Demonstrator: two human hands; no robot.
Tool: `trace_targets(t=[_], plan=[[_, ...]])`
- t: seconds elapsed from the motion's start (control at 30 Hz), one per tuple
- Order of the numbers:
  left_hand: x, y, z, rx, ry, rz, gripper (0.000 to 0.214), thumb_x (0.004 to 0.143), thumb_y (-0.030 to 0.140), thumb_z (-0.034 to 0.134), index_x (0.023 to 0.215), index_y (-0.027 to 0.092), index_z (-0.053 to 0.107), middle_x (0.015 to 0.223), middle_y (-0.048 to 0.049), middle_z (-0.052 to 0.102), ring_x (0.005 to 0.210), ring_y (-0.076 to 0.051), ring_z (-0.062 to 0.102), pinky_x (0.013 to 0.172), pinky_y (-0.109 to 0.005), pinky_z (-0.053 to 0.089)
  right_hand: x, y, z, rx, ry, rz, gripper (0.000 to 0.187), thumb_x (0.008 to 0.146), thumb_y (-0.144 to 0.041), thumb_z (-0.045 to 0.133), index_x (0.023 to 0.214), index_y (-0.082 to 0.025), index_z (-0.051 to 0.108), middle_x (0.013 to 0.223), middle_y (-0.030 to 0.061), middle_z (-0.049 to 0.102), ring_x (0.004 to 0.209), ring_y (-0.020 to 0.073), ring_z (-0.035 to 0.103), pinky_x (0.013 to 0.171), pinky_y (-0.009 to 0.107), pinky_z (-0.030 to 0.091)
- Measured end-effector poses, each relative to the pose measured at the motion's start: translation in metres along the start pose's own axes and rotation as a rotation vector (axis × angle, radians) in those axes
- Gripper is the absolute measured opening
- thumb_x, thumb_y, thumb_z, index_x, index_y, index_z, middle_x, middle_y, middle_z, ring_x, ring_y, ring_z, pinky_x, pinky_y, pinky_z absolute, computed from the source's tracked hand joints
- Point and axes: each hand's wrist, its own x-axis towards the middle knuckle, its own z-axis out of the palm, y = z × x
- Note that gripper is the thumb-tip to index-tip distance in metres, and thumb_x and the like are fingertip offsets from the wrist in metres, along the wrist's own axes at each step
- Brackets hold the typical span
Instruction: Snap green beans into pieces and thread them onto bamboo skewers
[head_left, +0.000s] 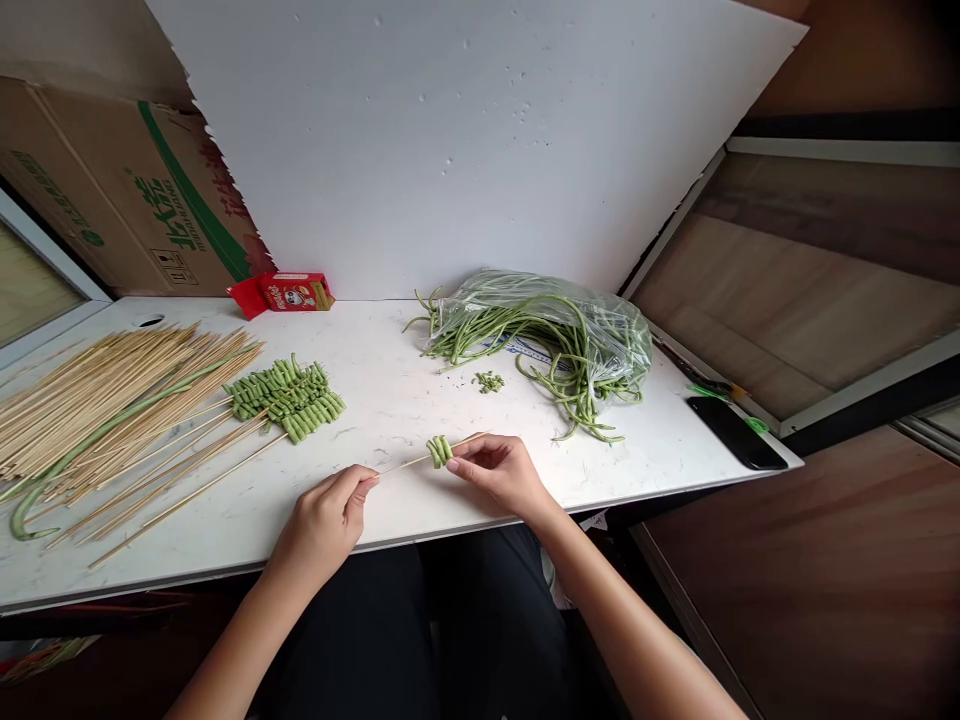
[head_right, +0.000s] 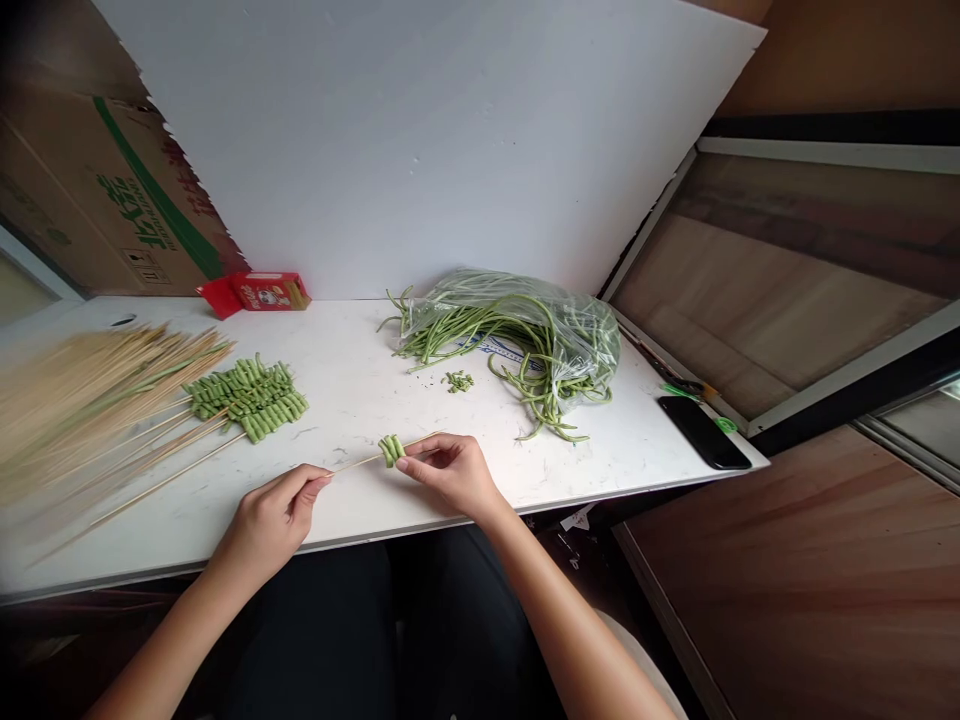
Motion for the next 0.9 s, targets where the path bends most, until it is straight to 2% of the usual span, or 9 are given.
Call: trace_targets(t=[0.1,0.2,0.37,0.47,0.53,0.6,0.73,0.8,0.9], plan=[[0.002,0.003,-0.002,-0.004,0.001,-0.031,0.019,0.108,0.028,0.05,0.098,0.023,0.066,0.085,-0.002,0.077,0.068,-0.017,0.072,0.064,-0.025,0.053,0.002,-0.006,-0.008,-0.005,0.023,0.029,0.036,0.074,-0.045,0.093,0.099,-0.02,0.084,0.106,0.0095,0.083,0.097,0.0248,0.078,0.089,0.036,0.063],[0.004,0.005,-0.004,-0.012,0.013,-0.054,0.02,0.109,0.029,0.049,0.097,0.023,0.064,0.081,-0.0013,0.075,0.067,-0.016,0.07,0.064,-0.026,0.051,0.001,-0.023,-0.028,-0.177,0.075,0.005,0.038,0.079,-0.048,0.089,0.103,-0.02,0.084,0.112,0.0106,0.082,0.101,0.0257,0.077,0.09,0.037,0.061],[0.008,0.006,-0.005,-0.011,0.058,-0.091,0.02,0.108,0.028,0.05,0.097,0.022,0.064,0.088,-0.0034,0.074,0.074,-0.017,0.069,0.07,-0.027,0.051,-0.009,-0.055,-0.091,-0.734,0.345,-0.084,0.034,0.089,-0.053,0.076,0.098,-0.022,0.084,0.104,0.0124,0.082,0.092,0.03,0.073,0.073,0.039,0.056],[0.011,0.006,-0.005,-0.029,0.106,-0.111,0.021,0.108,0.027,0.05,0.098,0.021,0.066,0.095,-0.0063,0.072,0.084,-0.019,0.07,0.074,-0.027,0.052,-0.016,-0.06,-0.128,-1.138,0.484,-0.14,0.032,0.09,-0.05,0.072,0.092,-0.02,0.081,0.094,0.013,0.08,0.088,0.0323,0.069,0.081,0.046,0.054],[0.011,0.005,-0.005,-0.043,0.131,-0.123,0.02,0.107,0.027,0.05,0.099,0.02,0.068,0.098,-0.0075,0.072,0.089,-0.02,0.069,0.075,-0.027,0.053,-0.016,-0.058,-0.143,-1.354,0.495,-0.144,0.031,0.093,-0.048,0.068,0.091,-0.02,0.08,0.095,0.0144,0.079,0.096,0.0352,0.066,0.08,0.046,0.053],[0.011,0.004,-0.004,-0.052,0.138,-0.128,0.02,0.107,0.027,0.051,0.1,0.02,0.069,0.1,-0.0078,0.071,0.091,-0.02,0.069,0.076,-0.028,0.053,-0.013,-0.055,-0.147,-1.52,0.44,-0.08,0.032,0.095,-0.047,0.066,0.09,-0.018,0.079,0.096,0.0164,0.078,0.103,0.0374,0.063,0.077,0.044,0.052],[0.009,0.0,-0.001,-0.053,0.139,-0.13,0.022,0.108,0.029,0.05,0.101,0.02,0.069,0.101,-0.0072,0.07,0.091,-0.02,0.068,0.079,-0.03,0.052,0.001,-0.056,-0.133,-1.739,0.296,0.172,0.029,0.097,-0.04,0.068,0.097,-0.013,0.078,0.104,0.0203,0.076,0.111,0.0394,0.061,0.081,0.043,0.052],[0.009,-0.002,0.001,-0.061,0.138,-0.144,0.022,0.107,0.03,0.051,0.1,0.02,0.07,0.1,-0.0066,0.07,0.089,-0.019,0.068,0.077,-0.03,0.052,0.01,-0.061,-0.126,-1.786,0.264,0.26,0.023,0.098,-0.031,0.065,0.101,-0.011,0.077,0.108,0.0216,0.075,0.115,0.0391,0.061,0.084,0.043,0.052],[0.009,-0.004,0.001,-0.082,0.129,-0.172,0.024,0.107,0.031,0.051,0.099,0.02,0.07,0.097,-0.006,0.07,0.086,-0.019,0.068,0.076,-0.03,0.052,0.024,-0.073,-0.127,-1.79,0.23,0.294,0.019,0.098,-0.021,0.06,0.094,-0.013,0.077,0.103,0.0211,0.077,0.115,0.0374,0.062,0.084,0.04,0.052]])
